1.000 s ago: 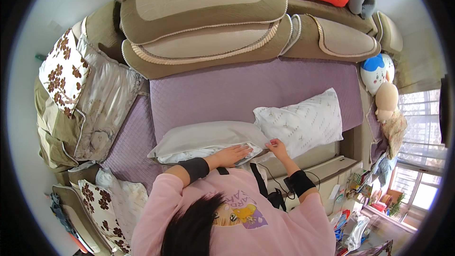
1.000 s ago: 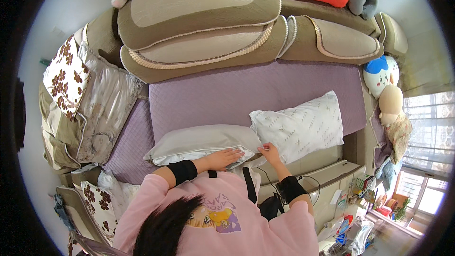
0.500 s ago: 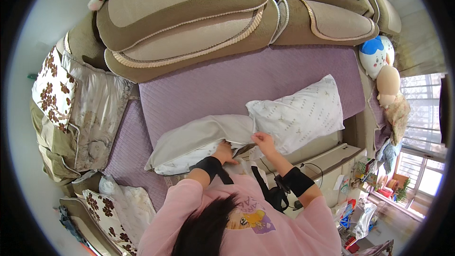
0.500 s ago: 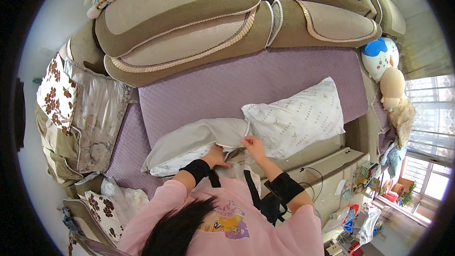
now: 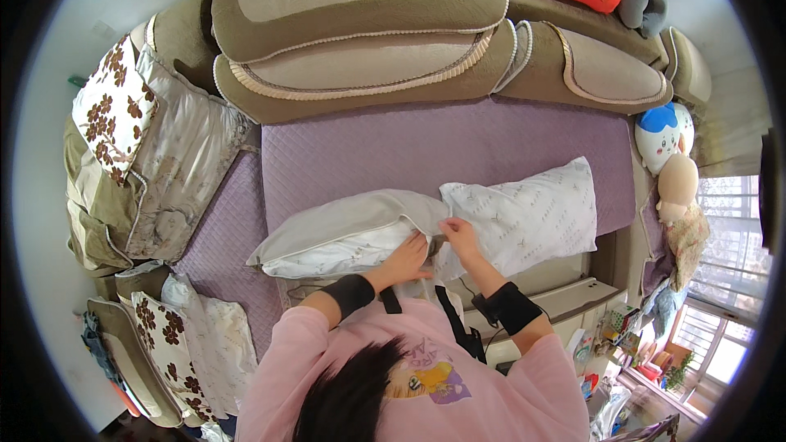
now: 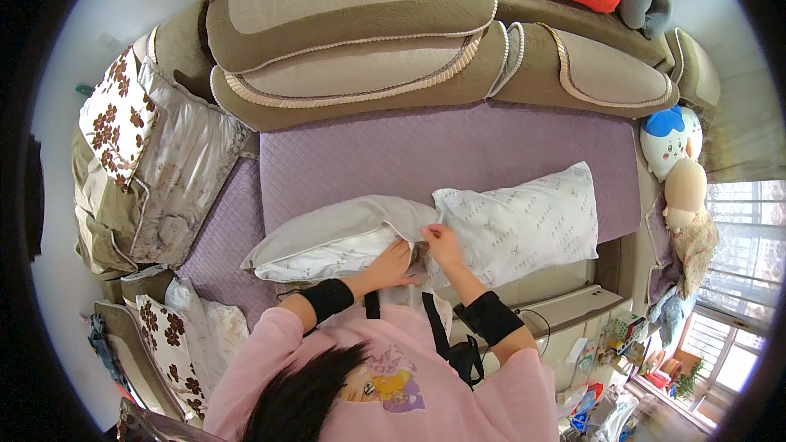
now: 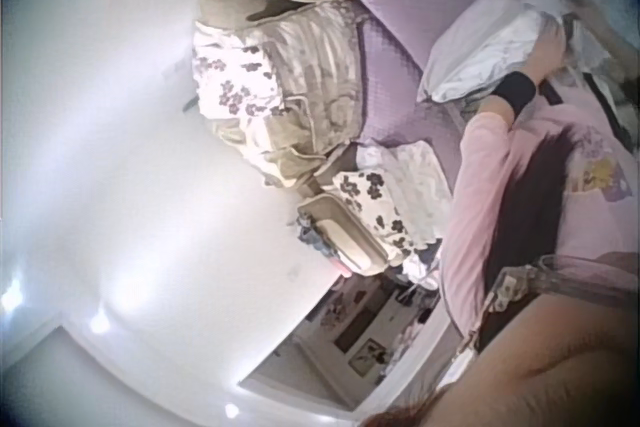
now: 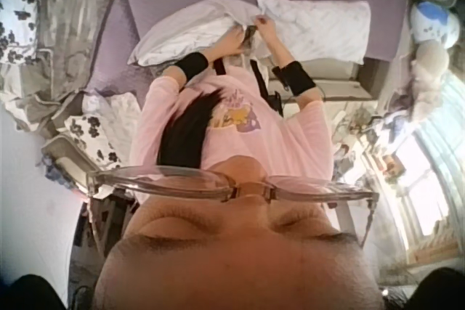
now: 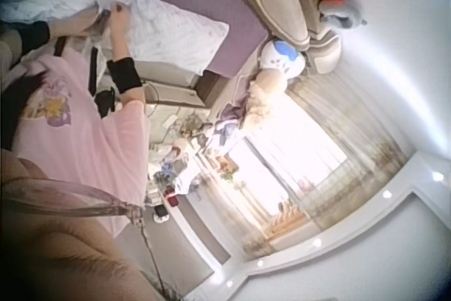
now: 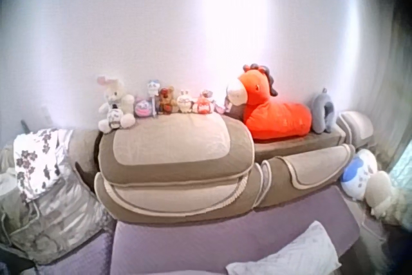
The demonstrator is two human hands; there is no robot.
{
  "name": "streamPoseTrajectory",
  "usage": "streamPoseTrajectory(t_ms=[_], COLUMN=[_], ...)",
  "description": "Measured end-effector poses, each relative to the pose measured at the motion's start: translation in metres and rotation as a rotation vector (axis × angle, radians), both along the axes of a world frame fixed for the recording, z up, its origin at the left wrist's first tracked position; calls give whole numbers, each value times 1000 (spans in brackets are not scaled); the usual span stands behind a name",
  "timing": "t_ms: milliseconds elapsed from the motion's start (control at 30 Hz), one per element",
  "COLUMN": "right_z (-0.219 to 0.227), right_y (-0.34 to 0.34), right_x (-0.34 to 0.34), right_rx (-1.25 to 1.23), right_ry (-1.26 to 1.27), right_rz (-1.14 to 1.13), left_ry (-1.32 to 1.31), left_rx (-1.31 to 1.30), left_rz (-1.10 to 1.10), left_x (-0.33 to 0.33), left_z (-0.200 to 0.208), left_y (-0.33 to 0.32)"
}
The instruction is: The person organizes pillows and plush toys on a sofa, moves a neck pillow, and places a pillow into a pillowcase by hand.
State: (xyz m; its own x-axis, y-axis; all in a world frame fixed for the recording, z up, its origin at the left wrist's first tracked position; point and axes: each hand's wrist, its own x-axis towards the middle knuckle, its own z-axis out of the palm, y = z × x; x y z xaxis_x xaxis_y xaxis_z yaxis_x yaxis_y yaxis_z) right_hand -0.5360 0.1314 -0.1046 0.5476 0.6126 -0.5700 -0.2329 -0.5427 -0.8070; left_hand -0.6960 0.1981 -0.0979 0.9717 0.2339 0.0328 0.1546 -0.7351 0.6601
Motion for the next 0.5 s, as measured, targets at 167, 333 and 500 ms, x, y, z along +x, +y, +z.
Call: streamPoseTrajectory(t_ms=[167, 333, 500], right_z=[11, -22, -30], right_y=[7, 4, 17], right_x=[-15, 16, 52], right_rx=[9, -10, -80], right_ry=[-103, -130, 55], right_rz=[164, 80, -212], left_ry=[399, 468, 205], left_rx=[-135, -38, 220], left_rz=[2, 49, -83], left_x=[28, 28, -47], left_z=[-8, 4, 29], left_y=[18, 14, 26])
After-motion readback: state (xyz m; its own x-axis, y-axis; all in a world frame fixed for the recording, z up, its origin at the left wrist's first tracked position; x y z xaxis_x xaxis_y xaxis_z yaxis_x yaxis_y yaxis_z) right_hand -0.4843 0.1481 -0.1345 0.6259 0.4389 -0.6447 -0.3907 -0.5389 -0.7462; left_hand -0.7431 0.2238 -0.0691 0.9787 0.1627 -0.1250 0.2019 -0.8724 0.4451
